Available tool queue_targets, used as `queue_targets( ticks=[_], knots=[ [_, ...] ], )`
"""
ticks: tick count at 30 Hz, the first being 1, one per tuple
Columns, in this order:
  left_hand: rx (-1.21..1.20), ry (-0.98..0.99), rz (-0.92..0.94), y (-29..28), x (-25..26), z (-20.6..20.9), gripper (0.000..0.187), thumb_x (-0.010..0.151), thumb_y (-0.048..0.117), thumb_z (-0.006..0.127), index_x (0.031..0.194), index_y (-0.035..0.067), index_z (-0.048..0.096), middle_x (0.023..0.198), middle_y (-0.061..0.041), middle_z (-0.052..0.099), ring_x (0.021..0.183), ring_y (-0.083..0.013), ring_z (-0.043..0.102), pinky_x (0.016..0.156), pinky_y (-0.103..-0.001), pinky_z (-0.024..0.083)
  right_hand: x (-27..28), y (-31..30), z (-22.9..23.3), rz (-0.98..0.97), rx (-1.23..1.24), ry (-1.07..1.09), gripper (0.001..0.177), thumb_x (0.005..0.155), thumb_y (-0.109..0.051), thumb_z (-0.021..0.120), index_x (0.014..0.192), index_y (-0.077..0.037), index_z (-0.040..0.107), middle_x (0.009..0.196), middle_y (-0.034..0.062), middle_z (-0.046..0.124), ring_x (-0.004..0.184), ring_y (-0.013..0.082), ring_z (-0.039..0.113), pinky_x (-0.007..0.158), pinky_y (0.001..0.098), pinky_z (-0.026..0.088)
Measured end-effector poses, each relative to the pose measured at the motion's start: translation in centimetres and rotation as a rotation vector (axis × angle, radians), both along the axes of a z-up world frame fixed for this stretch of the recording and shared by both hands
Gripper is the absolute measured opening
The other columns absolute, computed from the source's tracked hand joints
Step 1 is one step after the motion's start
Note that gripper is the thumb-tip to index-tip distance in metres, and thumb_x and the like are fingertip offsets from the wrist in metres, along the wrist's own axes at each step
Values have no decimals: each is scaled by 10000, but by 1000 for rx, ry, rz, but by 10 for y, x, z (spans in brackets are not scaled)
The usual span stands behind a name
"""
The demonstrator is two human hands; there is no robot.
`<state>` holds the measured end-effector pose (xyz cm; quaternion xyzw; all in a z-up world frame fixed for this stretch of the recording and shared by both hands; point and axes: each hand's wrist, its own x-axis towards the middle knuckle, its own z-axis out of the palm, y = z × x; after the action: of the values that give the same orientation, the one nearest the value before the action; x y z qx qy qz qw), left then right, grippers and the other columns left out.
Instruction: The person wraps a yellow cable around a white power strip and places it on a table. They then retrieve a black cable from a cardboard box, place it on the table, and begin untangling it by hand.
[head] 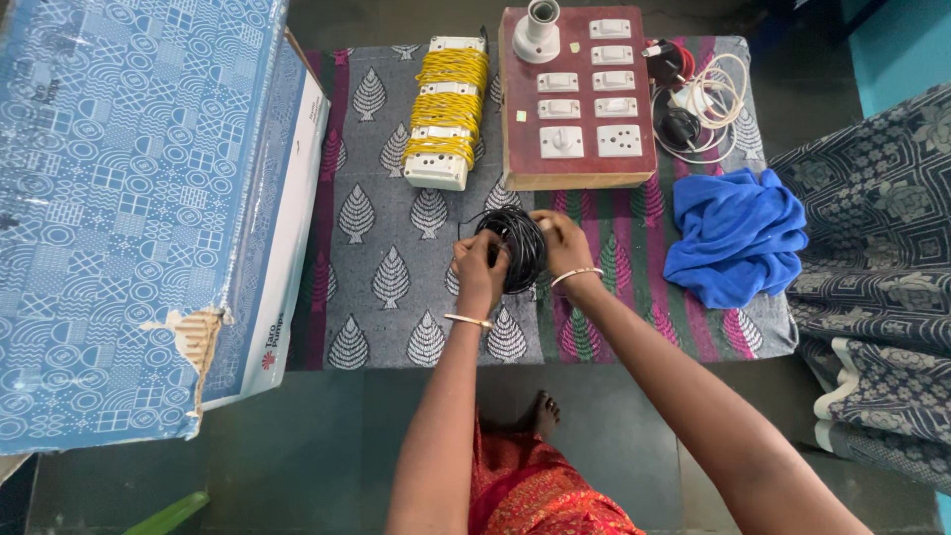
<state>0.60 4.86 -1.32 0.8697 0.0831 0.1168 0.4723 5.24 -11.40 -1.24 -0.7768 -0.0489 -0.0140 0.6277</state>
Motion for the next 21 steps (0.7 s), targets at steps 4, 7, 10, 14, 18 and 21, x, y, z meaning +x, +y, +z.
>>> queue_targets(
  ticks=[4,7,10,14,18,21],
  knots=[
    [81,1,3,-8,-8,14,186,817,145,744,973,99,654,1023,-109,653,1101,-312,521,986,-484,353,-10,9,44,34,-11,115,423,1029,-221,602,1377,4,518,1247,172,648,1170,250,618,1021,351,472],
    [83,0,20,-13,-9,16,161,872,174,735,979,97,644,1031,-106,651,1112,-302,518,994,-487,326,-13,12,63,191,-351,-119,555,983,-229,634,1434,30,441,1325,253,585,1246,383,552,1071,438,406],
    [57,-24,12,-17,-8,7,152,879,158,723,987,85,645,1058,-109,651,1126,-306,509,985,-491,322,-8,9,65,257,-383,-240,509,1023,-206,568,1448,42,438,1377,282,558,1311,428,525,1121,454,385],
    [-40,-70,25,-17,-7,-16,181,905,113,706,1075,69,663,1096,-149,596,1108,-298,514,983,-432,418,-8,4,63,254,-322,-202,457,1042,-188,525,1445,21,472,1369,255,583,1316,399,548,1120,431,404],
    [-559,-21,-166,-8,0,-29,94,980,27,637,1073,15,646,969,-86,683,1034,-212,638,1017,-382,464,-8,0,62,194,-297,-68,416,1061,-214,485,1440,-44,489,1306,239,630,1247,386,615,1052,419,464],
    [-1016,83,-154,-6,-4,-18,127,971,1,624,1096,21,615,983,-71,689,938,-170,680,978,-370,494,-12,-4,57,115,-294,42,401,1067,-231,459,1440,-85,491,1275,240,651,1217,391,639,1002,420,488]
  ],
)
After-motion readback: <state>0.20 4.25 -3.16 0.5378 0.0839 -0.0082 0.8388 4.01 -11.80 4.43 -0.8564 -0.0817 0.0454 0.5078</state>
